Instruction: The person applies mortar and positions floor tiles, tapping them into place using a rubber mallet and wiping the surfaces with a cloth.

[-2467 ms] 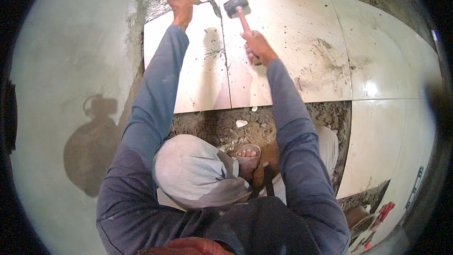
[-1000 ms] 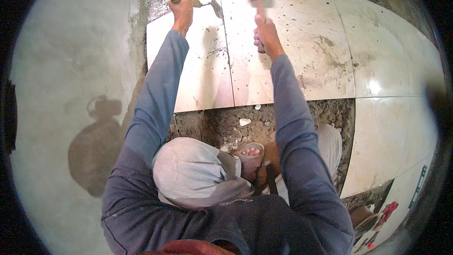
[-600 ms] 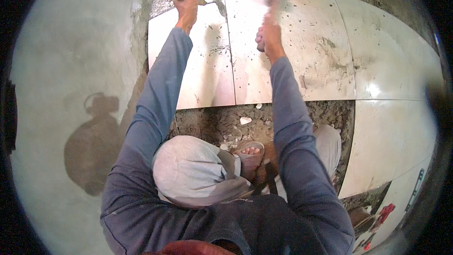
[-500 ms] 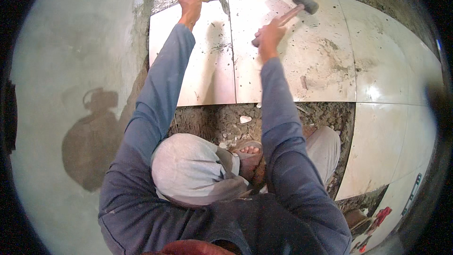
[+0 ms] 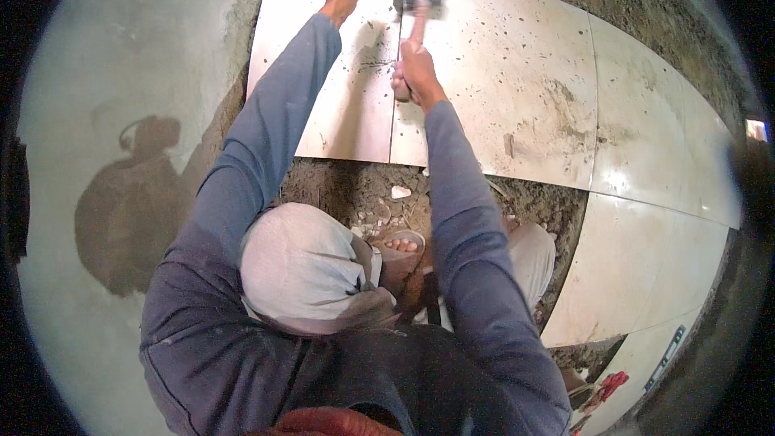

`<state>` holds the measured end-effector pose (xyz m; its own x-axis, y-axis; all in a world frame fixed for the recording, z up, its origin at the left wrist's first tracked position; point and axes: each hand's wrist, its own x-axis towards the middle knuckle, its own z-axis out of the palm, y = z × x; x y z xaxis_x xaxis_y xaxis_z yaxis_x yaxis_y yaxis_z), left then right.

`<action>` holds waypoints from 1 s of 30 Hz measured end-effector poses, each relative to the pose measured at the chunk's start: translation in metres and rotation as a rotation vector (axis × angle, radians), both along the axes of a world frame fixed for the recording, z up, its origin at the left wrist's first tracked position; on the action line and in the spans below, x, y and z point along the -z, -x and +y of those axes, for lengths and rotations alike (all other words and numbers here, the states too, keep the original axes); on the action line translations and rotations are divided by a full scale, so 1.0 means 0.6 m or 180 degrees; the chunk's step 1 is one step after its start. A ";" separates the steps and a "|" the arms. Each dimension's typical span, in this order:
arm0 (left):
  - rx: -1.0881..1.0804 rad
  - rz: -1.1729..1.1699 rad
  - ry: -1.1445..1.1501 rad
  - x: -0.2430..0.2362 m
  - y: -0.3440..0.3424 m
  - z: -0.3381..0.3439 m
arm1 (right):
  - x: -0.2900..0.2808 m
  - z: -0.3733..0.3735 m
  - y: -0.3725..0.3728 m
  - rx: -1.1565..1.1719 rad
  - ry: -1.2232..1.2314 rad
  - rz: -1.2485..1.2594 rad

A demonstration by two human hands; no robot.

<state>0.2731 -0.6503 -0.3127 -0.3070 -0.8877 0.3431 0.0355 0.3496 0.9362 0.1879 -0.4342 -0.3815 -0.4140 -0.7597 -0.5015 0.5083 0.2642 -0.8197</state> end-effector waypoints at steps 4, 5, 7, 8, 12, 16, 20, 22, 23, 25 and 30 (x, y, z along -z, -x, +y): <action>0.0010 0.0528 -0.0101 0.025 -0.035 -0.009 | -0.046 0.027 0.050 -0.0255 -0.0030 0.0180; 0.0062 0.0652 -0.0068 0.024 -0.030 -0.004 | -0.054 0.025 0.055 0.0293 0.0209 0.0153; 0.0010 0.0376 -0.0129 0.007 -0.004 0.011 | -0.037 0.002 0.062 0.1590 0.0420 -0.0508; -0.0011 0.0218 -0.0146 -0.002 0.007 0.014 | -0.017 0.000 0.039 0.1293 0.0487 -0.0091; -0.0010 0.0144 -0.0561 0.003 -0.013 -0.001 | -0.034 0.016 0.013 -0.0501 0.0097 -0.0500; 0.0070 0.0249 -0.0414 0.007 -0.029 0.002 | -0.079 0.109 0.059 -0.0398 -0.0095 0.0273; 0.0222 0.0295 0.0109 0.028 -0.048 -0.008 | -0.083 0.264 0.059 0.0276 0.0114 -0.0044; 0.0361 0.0205 0.0327 0.020 -0.045 0.019 | -0.083 0.356 0.064 0.0283 -0.0008 0.0041; 0.0290 0.0511 0.0257 -0.004 -0.037 0.044 | -0.084 0.392 0.062 0.0301 -0.0152 0.0078; 0.0061 0.0421 0.0038 0.007 -0.067 0.076 | -0.090 0.461 0.047 0.0308 -0.0439 0.0134; -0.0103 0.0035 -0.0140 -0.104 -0.132 0.216 | -0.092 0.529 0.015 0.0611 -0.0617 0.0235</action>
